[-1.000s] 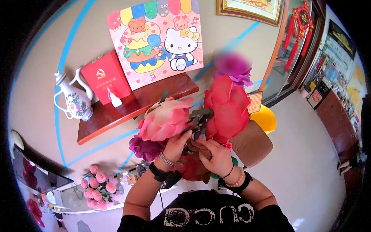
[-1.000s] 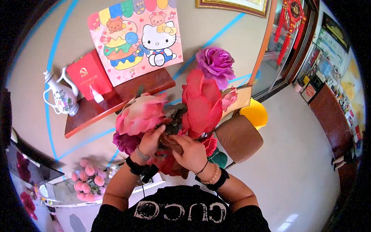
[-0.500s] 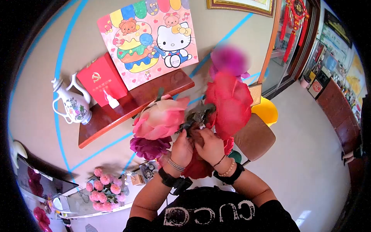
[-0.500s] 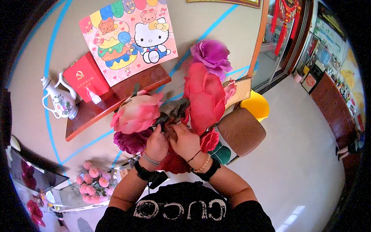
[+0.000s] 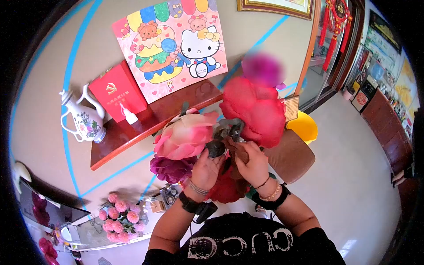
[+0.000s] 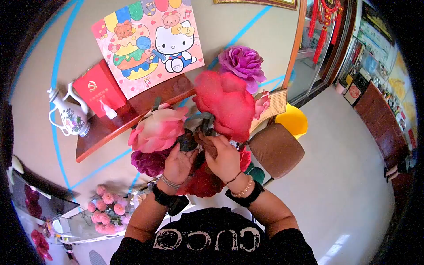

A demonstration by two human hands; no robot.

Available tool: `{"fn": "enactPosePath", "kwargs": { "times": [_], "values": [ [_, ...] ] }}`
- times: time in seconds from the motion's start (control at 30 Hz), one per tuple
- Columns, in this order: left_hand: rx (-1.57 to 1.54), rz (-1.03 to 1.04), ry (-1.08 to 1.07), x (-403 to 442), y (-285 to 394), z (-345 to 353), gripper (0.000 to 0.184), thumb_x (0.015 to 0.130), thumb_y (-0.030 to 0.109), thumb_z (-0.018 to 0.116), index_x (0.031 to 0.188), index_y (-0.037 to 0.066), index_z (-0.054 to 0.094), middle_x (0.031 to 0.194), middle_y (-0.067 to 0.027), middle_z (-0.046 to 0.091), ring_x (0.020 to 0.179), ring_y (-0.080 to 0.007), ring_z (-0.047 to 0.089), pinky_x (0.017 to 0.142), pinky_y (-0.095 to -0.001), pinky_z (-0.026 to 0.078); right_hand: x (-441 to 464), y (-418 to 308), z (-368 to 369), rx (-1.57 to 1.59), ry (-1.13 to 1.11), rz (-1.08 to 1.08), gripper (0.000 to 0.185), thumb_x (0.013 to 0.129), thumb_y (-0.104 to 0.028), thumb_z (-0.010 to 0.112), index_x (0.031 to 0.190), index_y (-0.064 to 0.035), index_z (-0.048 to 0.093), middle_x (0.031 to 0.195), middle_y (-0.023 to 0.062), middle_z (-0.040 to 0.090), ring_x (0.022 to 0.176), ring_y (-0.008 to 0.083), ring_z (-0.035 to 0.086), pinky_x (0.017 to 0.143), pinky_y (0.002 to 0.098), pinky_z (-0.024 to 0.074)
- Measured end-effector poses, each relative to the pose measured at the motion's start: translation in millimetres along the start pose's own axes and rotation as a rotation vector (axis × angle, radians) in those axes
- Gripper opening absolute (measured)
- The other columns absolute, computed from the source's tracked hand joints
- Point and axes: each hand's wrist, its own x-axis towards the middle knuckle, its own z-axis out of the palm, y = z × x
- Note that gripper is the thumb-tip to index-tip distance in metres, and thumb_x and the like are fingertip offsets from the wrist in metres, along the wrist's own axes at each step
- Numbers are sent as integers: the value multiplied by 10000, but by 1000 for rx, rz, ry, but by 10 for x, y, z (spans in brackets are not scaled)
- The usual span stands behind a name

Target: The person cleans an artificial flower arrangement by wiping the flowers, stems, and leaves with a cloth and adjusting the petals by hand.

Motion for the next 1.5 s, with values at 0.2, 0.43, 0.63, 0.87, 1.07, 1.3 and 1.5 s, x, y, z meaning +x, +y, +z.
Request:
{"fn": "enactPosePath", "kwargs": {
  "times": [0.2, 0.43, 0.63, 0.87, 1.07, 1.3, 1.5],
  "values": [
    [24, -52, -36, 51, -57, -57, 376, 885, 274, 405, 1187, 51, 413, 1171, -69, 489, 1079, -193, 456, 952, -334, 318, -7, 87, 294, -149, -172, -114, 265, 679, -119, 575, 942, -91, 569, 891, 108, 543, 784, 300, 558, 642, 367, 472],
    [23, -108, 30, -10, 27, -6, 385, 892, 299, 382, 1189, 56, 418, 1131, -80, 517, 1030, -207, 493, 897, -342, 372, 33, 237, 157, 208, -566, -310, 301, 680, -75, 566, 982, -67, 564, 928, 134, 533, 838, 312, 539, 730, 357, 455],
    [15, -51, -14, 23, 29, -67, 375, 889, 282, 391, 1184, 50, 406, 1151, -95, 501, 1053, -229, 474, 924, -361, 347, -7, 65, -8, 128, -306, -106, 305, 687, -119, 576, 983, -55, 545, 876, 148, 532, 823, 334, 533, 690, 381, 452],
    [-12, -56, -9, 10, 15, -68, 363, 881, 265, 411, 1167, 41, 411, 1138, -101, 505, 1048, -236, 480, 913, -371, 357, -48, 107, 97, -6, -457, -180, 293, 715, -107, 543, 1006, -82, 556, 816, 137, 520, 764, 315, 544, 644, 354, 455],
    [-13, 87, 26, 10, 1, -132, 328, 901, 237, 372, 1147, 31, 434, 1143, -115, 500, 1028, -223, 500, 881, -360, 402, -84, 29, -280, 101, -789, -122, 272, 740, -134, 555, 1006, -78, 550, 904, 114, 544, 812, 290, 561, 686, 341, 463],
    [490, 170, 32, 18, -16, -363, 360, 933, 231, 296, 1204, 12, 391, 1190, -89, 457, 1114, -179, 426, 957, -311, 334, -238, 249, -423, -87, -576, -71, 289, 693, -151, 575, 971, -76, 561, 820, 165, 584, 758, 343, 570, 647, 381, 472],
    [1091, 328, -65, 11, -19, -220, 462, 817, 288, 566, 1163, 10, 439, 1159, -138, 483, 1098, -206, 437, 943, -309, 321, -257, 337, -326, -202, -273, 93, 225, 663, -173, 594, 856, -62, 569, 798, 176, 576, 735, 347, 563, 637, 409, 467]
  ]
}}
